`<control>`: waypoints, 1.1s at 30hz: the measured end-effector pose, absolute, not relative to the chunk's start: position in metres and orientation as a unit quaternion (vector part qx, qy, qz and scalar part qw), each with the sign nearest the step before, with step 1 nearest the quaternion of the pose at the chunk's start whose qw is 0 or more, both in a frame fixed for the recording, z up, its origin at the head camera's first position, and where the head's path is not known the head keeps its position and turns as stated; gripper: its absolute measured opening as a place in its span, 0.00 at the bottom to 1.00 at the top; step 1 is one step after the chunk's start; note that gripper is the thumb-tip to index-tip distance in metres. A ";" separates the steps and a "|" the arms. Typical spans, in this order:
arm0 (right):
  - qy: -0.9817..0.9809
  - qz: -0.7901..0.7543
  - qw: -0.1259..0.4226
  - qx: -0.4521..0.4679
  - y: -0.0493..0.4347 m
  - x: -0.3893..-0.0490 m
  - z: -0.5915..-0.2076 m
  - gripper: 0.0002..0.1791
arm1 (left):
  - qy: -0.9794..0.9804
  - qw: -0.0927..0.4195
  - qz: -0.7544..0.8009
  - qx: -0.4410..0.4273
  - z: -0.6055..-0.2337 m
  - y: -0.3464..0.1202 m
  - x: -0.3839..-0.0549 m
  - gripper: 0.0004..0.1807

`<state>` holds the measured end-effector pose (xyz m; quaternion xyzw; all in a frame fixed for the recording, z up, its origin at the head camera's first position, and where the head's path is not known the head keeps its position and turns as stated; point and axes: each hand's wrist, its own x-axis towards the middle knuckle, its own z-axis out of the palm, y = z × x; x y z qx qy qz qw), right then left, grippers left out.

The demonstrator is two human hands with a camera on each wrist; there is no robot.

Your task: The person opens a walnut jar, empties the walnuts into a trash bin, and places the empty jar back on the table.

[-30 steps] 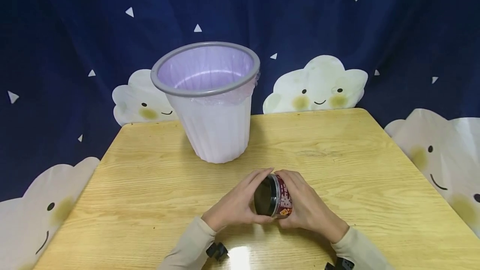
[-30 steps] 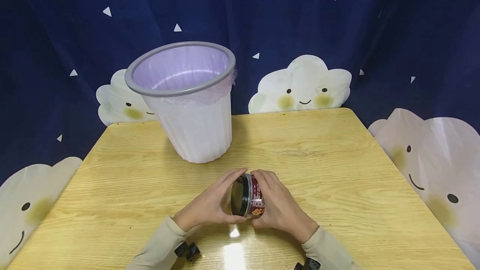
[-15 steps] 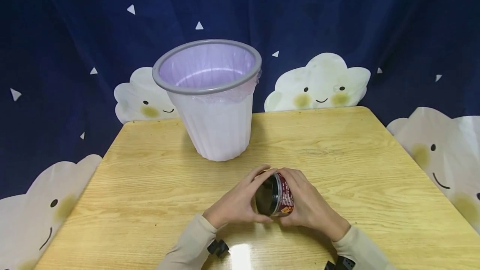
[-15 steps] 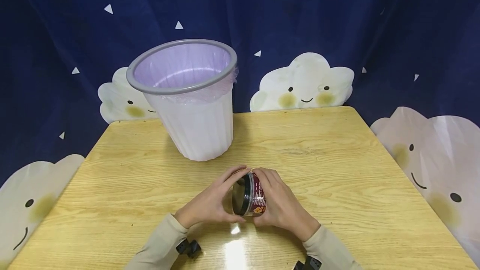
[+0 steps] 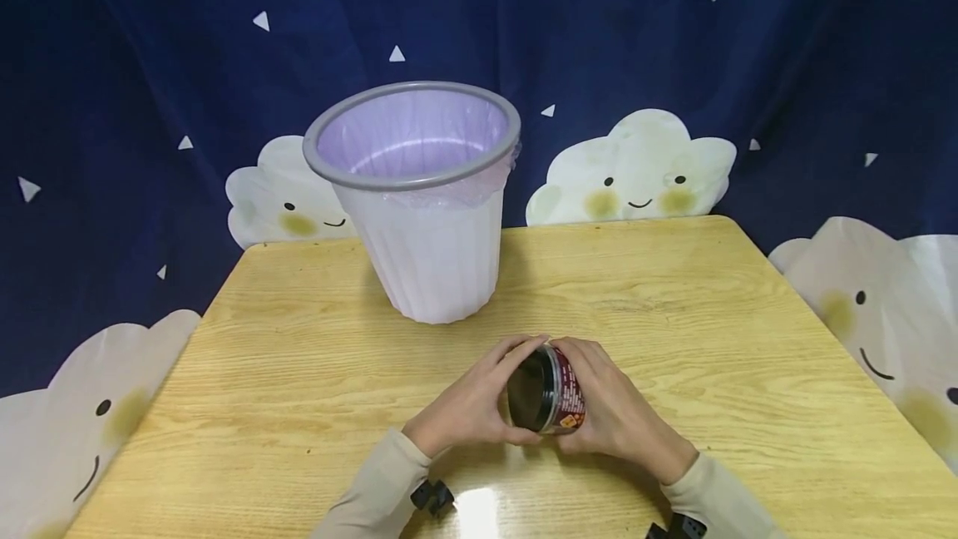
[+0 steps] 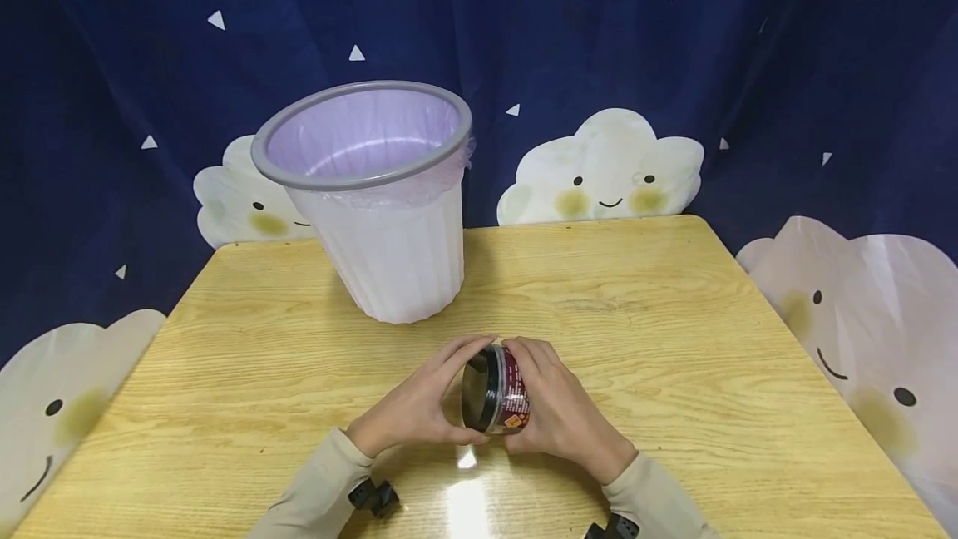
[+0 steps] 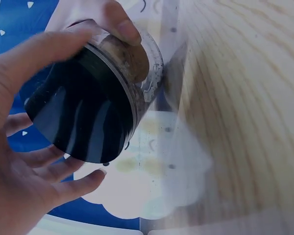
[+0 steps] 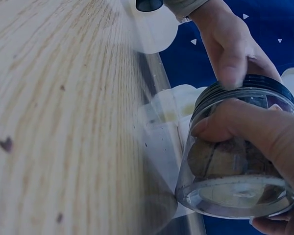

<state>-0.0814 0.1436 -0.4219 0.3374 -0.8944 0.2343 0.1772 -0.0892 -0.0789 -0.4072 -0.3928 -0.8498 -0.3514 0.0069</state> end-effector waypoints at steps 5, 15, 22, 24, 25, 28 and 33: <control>-0.895 0.236 0.176 0.335 0.144 -0.081 -0.423 0.63 | -0.847 0.006 -0.354 -0.396 -0.408 -0.079 -0.088 0.64; -0.896 0.233 0.174 0.336 0.144 -0.079 -0.423 0.63 | -0.851 0.004 -0.340 -0.400 -0.409 -0.079 -0.089 0.63; -0.897 0.234 0.169 0.334 0.143 -0.080 -0.420 0.64 | -0.848 0.008 -0.350 -0.398 -0.410 -0.079 -0.091 0.65; -0.897 0.236 0.168 0.334 0.143 -0.081 -0.419 0.64 | -0.845 0.012 -0.350 -0.404 -0.410 -0.078 -0.091 0.64; -0.896 0.238 0.167 0.335 0.143 -0.081 -0.419 0.63 | -0.845 0.014 -0.350 -0.405 -0.411 -0.078 -0.091 0.64; -0.896 0.237 0.168 0.337 0.144 -0.081 -0.419 0.63 | -0.847 0.015 -0.351 -0.398 -0.411 -0.079 -0.091 0.62; -0.897 0.235 0.170 0.333 0.144 -0.080 -0.420 0.62 | -0.850 0.007 -0.360 -0.385 -0.411 -0.079 -0.090 0.61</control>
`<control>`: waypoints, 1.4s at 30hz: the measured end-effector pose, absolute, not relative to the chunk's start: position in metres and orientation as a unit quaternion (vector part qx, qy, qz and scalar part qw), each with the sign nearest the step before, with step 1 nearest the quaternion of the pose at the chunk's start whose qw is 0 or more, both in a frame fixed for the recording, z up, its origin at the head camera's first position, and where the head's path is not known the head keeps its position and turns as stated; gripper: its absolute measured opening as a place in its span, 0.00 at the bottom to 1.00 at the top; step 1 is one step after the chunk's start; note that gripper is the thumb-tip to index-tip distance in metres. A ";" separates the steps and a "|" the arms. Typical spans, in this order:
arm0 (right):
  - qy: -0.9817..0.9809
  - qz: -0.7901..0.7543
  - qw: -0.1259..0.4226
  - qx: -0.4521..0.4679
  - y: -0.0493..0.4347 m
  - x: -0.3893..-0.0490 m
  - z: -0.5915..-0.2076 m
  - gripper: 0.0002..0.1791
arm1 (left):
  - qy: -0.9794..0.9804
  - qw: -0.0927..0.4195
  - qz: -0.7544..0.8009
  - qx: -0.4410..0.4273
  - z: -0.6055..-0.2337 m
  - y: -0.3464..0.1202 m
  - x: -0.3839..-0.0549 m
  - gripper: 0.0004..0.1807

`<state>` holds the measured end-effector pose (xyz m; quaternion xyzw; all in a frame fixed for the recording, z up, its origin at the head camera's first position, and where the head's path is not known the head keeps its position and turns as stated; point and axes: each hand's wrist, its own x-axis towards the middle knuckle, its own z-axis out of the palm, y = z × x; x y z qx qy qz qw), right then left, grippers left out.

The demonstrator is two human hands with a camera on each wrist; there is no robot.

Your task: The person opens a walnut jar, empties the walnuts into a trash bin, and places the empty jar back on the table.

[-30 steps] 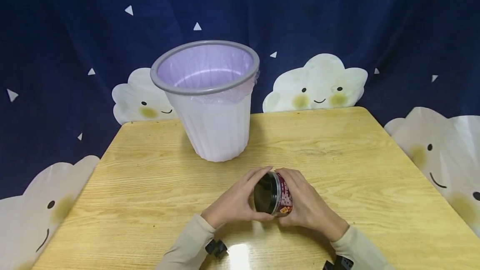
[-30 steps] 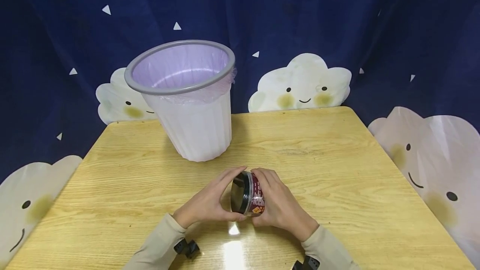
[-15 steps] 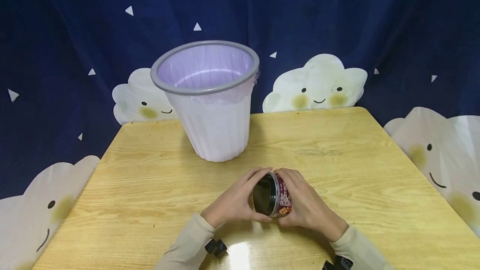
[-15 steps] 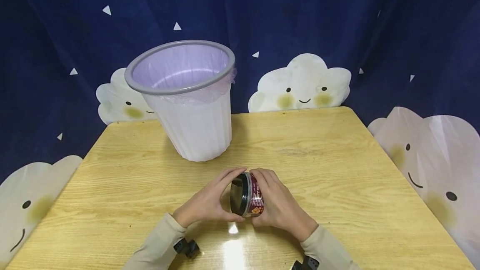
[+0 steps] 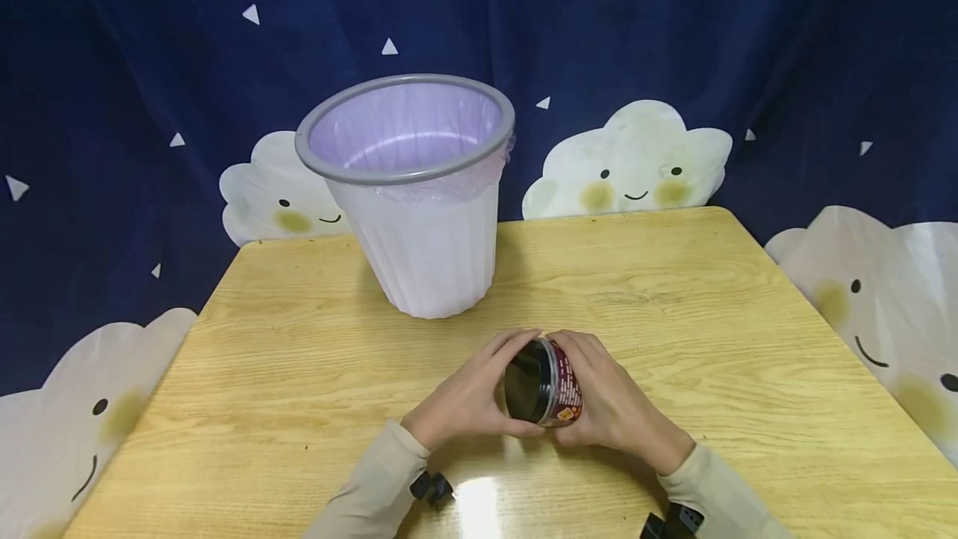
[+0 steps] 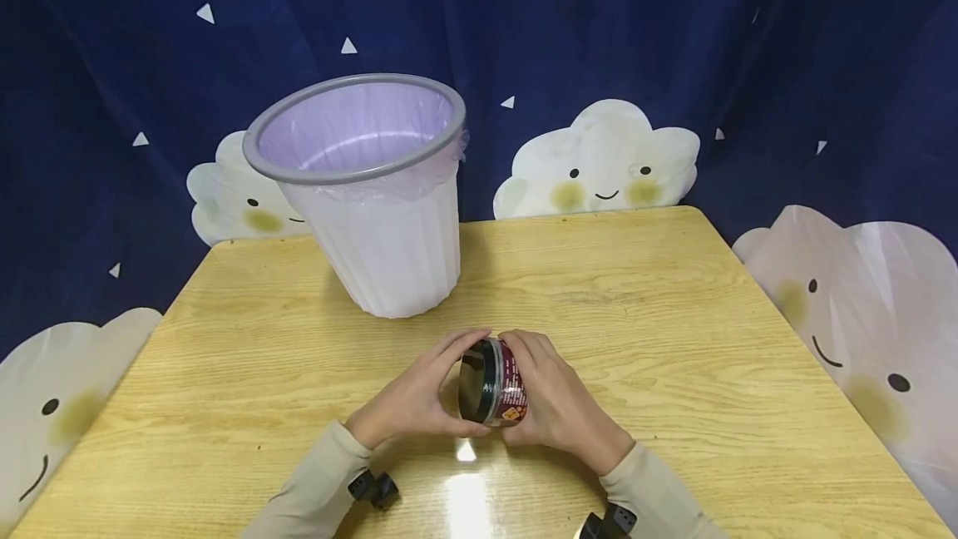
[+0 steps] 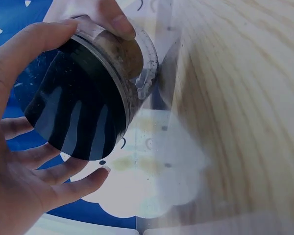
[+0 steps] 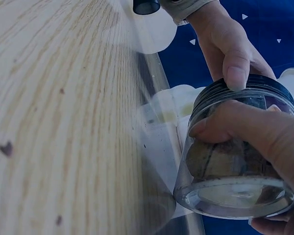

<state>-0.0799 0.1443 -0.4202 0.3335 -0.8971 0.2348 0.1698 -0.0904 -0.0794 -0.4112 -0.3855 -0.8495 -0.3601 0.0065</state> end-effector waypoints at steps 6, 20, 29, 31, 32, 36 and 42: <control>-0.897 0.238 0.172 0.332 0.145 -0.080 -0.421 0.62 | -0.837 0.024 -0.365 -0.408 -0.411 -0.079 -0.092 0.58; -0.898 0.235 0.174 0.330 0.145 -0.080 -0.421 0.63 | -0.836 0.046 -0.334 -0.433 -0.412 -0.079 -0.092 0.60; -0.897 0.236 0.169 0.334 0.146 -0.081 -0.421 0.63 | -0.838 0.054 -0.325 -0.436 -0.412 -0.079 -0.093 0.59; -0.897 0.235 0.172 0.334 0.147 -0.081 -0.421 0.63 | -0.836 0.063 -0.316 -0.445 -0.411 -0.079 -0.094 0.58; -0.897 0.234 0.172 0.334 0.147 -0.081 -0.421 0.63 | -0.835 0.066 -0.312 -0.448 -0.411 -0.079 -0.094 0.58; -0.896 0.235 0.171 0.335 0.148 -0.082 -0.420 0.62 | -0.840 0.063 -0.312 -0.439 -0.410 -0.079 -0.093 0.58; -0.896 0.236 0.169 0.336 0.148 -0.082 -0.421 0.63 | -0.842 0.053 -0.310 -0.438 -0.409 -0.080 -0.093 0.61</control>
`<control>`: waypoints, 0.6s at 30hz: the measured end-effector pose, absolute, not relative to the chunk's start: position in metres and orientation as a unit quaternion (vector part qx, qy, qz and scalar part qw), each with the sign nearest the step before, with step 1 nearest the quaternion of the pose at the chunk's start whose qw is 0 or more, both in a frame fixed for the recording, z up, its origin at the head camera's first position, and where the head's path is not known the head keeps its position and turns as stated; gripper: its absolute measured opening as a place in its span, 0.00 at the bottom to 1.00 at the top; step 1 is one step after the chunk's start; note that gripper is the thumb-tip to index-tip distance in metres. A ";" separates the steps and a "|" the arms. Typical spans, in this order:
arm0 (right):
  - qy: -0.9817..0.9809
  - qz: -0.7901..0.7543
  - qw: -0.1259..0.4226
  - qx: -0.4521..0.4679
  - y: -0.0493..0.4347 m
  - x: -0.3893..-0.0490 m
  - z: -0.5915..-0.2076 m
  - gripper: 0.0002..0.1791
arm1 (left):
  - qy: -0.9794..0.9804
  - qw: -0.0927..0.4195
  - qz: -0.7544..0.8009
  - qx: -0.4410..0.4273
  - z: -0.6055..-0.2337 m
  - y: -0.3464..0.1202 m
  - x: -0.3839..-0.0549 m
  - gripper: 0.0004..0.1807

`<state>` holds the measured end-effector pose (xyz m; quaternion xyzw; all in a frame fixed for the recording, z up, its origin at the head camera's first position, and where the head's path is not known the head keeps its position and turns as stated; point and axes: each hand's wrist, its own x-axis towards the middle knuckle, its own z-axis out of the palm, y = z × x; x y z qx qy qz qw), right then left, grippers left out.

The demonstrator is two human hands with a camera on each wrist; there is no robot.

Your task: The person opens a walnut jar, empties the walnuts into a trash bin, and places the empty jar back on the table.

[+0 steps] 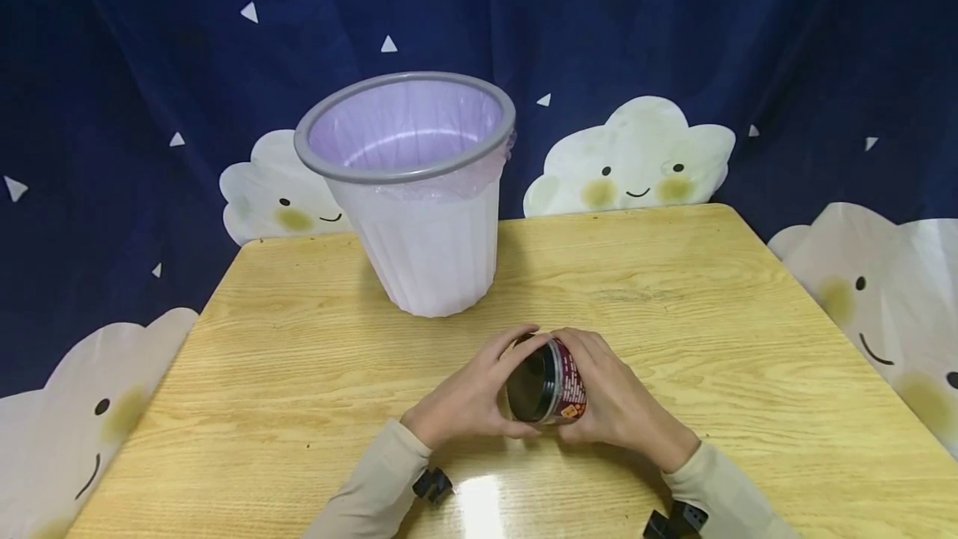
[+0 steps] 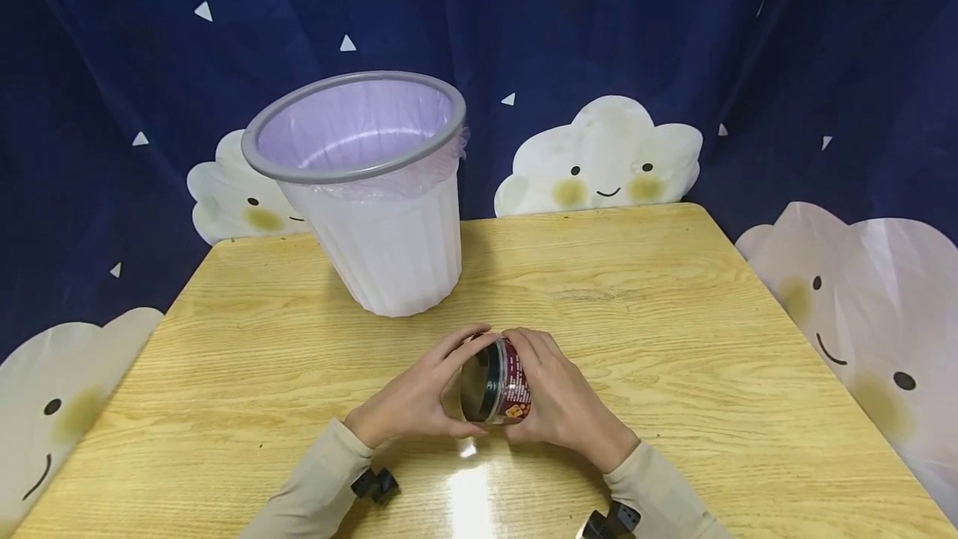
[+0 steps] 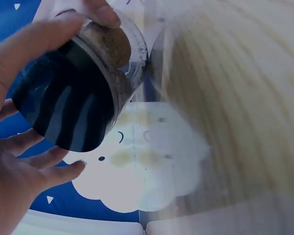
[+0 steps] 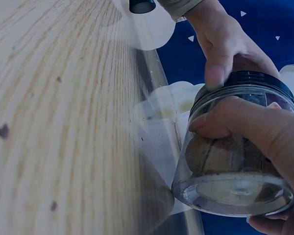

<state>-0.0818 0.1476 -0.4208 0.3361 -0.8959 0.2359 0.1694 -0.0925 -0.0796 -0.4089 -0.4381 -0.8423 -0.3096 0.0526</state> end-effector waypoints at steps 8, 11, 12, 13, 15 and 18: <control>-0.896 0.237 0.165 0.337 0.148 -0.081 -0.420 0.63 | -0.845 0.056 -0.308 -0.433 -0.410 -0.079 -0.092 0.62; -0.896 0.236 0.167 0.338 0.148 -0.081 -0.420 0.63 | -0.846 0.052 -0.300 -0.438 -0.410 -0.079 -0.093 0.64; -0.896 0.235 0.168 0.338 0.148 -0.081 -0.420 0.63 | -0.846 0.052 -0.297 -0.440 -0.410 -0.079 -0.093 0.64; -0.896 0.236 0.168 0.338 0.148 -0.081 -0.420 0.63 | -0.846 0.052 -0.296 -0.440 -0.410 -0.079 -0.093 0.63; -0.895 0.238 0.167 0.338 0.149 -0.081 -0.419 0.63 | -0.847 0.051 -0.297 -0.438 -0.410 -0.079 -0.093 0.63; -0.896 0.241 0.162 0.337 0.149 -0.081 -0.419 0.62 | -0.847 0.054 -0.301 -0.435 -0.411 -0.079 -0.093 0.63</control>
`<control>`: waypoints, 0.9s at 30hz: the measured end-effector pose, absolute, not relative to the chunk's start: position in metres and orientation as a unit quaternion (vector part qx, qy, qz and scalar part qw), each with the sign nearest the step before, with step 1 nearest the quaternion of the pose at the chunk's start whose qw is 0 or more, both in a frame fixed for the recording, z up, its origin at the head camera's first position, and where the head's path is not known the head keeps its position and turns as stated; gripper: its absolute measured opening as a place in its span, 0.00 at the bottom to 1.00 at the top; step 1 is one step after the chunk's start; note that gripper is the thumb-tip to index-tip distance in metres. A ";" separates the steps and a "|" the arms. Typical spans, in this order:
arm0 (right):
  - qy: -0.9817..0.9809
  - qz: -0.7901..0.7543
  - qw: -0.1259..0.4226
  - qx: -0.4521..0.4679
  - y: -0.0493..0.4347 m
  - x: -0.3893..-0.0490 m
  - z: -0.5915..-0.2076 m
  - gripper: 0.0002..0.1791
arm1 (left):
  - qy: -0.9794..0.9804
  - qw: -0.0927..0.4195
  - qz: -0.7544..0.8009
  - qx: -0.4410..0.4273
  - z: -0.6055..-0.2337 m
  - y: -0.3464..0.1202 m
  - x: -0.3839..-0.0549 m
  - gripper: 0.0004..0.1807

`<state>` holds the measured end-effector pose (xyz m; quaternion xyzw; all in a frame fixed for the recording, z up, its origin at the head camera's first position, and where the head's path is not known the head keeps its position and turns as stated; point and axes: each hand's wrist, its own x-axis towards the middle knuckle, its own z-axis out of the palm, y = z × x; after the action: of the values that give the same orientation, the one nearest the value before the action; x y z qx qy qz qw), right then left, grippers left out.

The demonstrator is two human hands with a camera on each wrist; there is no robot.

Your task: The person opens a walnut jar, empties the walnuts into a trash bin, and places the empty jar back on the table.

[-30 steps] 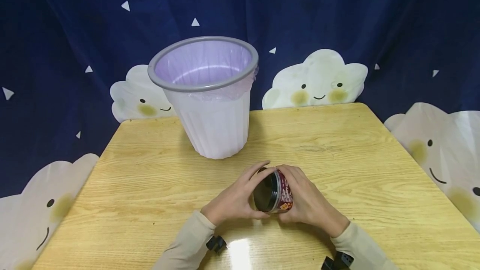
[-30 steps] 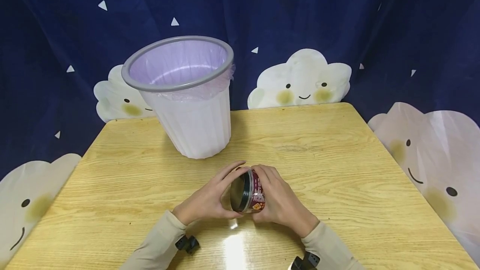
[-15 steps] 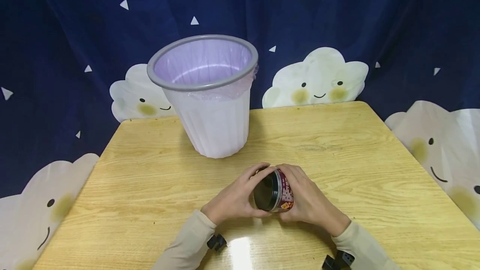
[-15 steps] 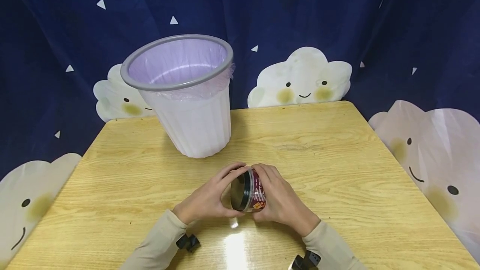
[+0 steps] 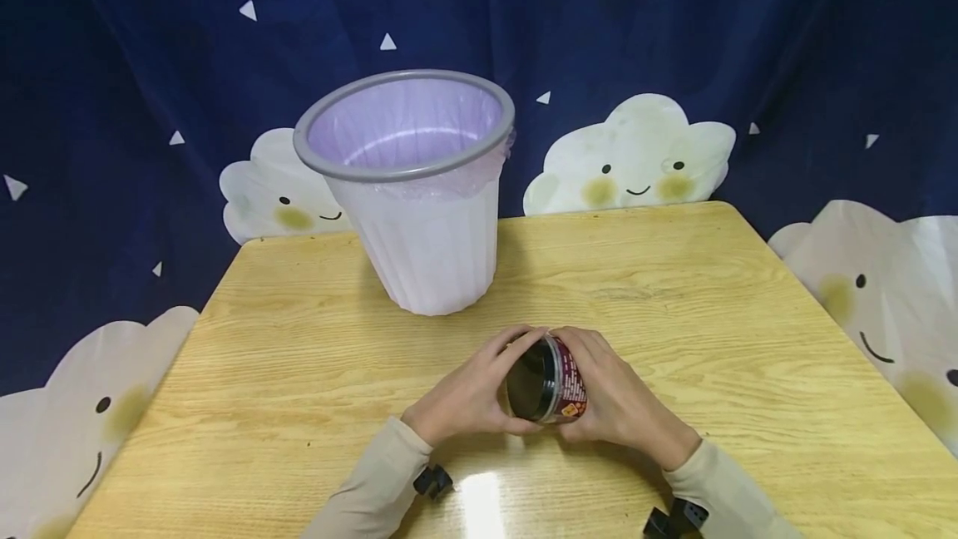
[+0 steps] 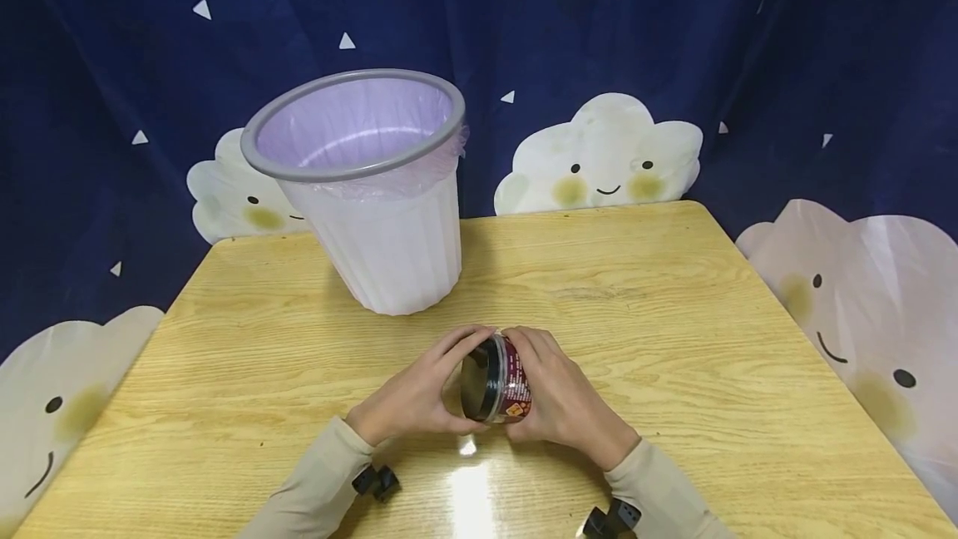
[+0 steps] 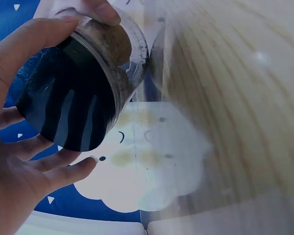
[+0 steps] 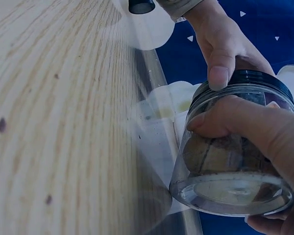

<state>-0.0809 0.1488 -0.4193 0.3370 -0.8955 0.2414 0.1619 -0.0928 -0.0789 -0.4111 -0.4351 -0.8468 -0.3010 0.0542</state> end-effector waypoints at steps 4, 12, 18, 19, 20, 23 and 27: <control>-0.895 0.245 0.159 0.336 0.149 -0.081 -0.420 0.63 | -0.840 0.074 -0.301 -0.445 -0.412 -0.078 -0.094 0.64; -0.893 0.246 0.165 0.339 0.150 -0.081 -0.421 0.62 | -0.843 0.069 -0.305 -0.438 -0.411 -0.078 -0.093 0.65; -0.893 0.249 0.161 0.338 0.150 -0.082 -0.420 0.62 | -0.839 0.059 -0.307 -0.446 -0.411 -0.078 -0.094 0.65; -0.894 0.249 0.160 0.337 0.150 -0.082 -0.420 0.63 | -0.839 0.055 -0.307 -0.445 -0.411 -0.078 -0.094 0.65; -0.894 0.249 0.158 0.336 0.150 -0.082 -0.420 0.63 | -0.841 0.050 -0.307 -0.443 -0.411 -0.078 -0.093 0.64; -0.895 0.248 0.157 0.335 0.150 -0.081 -0.420 0.63 | -0.843 0.042 -0.311 -0.436 -0.411 -0.079 -0.093 0.62; -0.895 0.246 0.158 0.336 0.150 -0.081 -0.420 0.63 | -0.843 0.044 -0.317 -0.433 -0.411 -0.078 -0.093 0.61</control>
<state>-0.0814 0.1500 -0.4201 0.3364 -0.8952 0.2460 0.1583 -0.0925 -0.0778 -0.4106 -0.4330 -0.8428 -0.3166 0.0440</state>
